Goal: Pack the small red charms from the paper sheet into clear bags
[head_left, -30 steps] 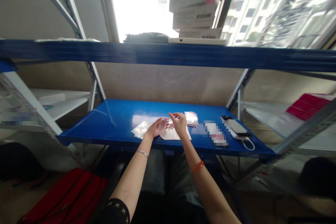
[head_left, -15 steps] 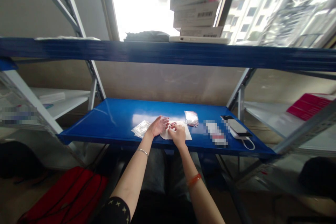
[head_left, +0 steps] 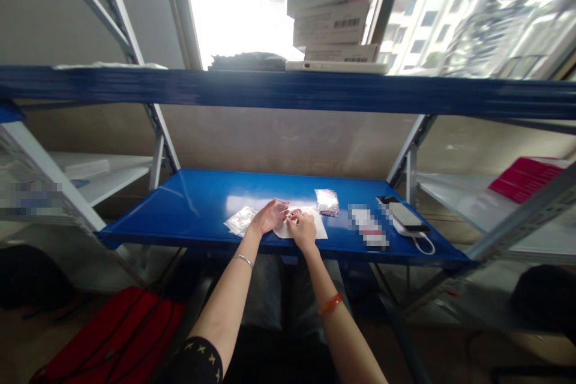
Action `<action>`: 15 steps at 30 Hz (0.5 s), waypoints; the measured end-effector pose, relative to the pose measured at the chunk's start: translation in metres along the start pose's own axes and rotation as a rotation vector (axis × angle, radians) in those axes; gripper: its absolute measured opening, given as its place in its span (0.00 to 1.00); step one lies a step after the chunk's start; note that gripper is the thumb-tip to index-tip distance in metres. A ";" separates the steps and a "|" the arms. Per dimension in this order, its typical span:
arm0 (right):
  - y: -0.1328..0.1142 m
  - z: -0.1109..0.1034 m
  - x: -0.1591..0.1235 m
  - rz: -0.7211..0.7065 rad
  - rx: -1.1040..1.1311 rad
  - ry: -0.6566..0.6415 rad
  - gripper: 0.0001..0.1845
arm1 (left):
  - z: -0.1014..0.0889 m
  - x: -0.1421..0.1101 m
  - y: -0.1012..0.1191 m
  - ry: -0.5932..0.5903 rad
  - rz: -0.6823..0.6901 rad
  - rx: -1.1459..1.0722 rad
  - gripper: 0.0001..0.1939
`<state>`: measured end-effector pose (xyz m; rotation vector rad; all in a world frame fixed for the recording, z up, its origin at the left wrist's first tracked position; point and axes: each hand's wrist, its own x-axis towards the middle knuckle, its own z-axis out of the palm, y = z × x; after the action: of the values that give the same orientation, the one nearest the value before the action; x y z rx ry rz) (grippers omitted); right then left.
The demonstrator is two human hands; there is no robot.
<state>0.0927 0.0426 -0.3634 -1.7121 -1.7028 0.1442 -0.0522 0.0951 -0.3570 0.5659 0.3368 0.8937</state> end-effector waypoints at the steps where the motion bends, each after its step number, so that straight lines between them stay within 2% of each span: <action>1: 0.000 0.000 0.001 -0.004 0.012 0.011 0.10 | 0.000 0.000 0.000 -0.009 0.007 0.005 0.18; 5: 0.000 -0.002 0.008 -0.003 0.121 0.130 0.13 | 0.002 0.000 -0.001 -0.034 0.029 0.019 0.17; 9: -0.009 -0.015 0.021 0.016 0.237 0.260 0.19 | -0.003 0.004 -0.002 -0.007 0.025 0.026 0.16; 11: -0.016 -0.022 0.028 -0.014 0.278 0.267 0.21 | -0.007 0.006 -0.003 0.016 0.023 0.027 0.16; 15: -0.026 -0.029 0.036 -0.093 0.346 0.190 0.22 | -0.012 0.009 -0.004 0.027 0.037 0.024 0.16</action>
<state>0.0910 0.0607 -0.3141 -1.3467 -1.5137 0.2131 -0.0502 0.1046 -0.3697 0.5845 0.3629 0.9346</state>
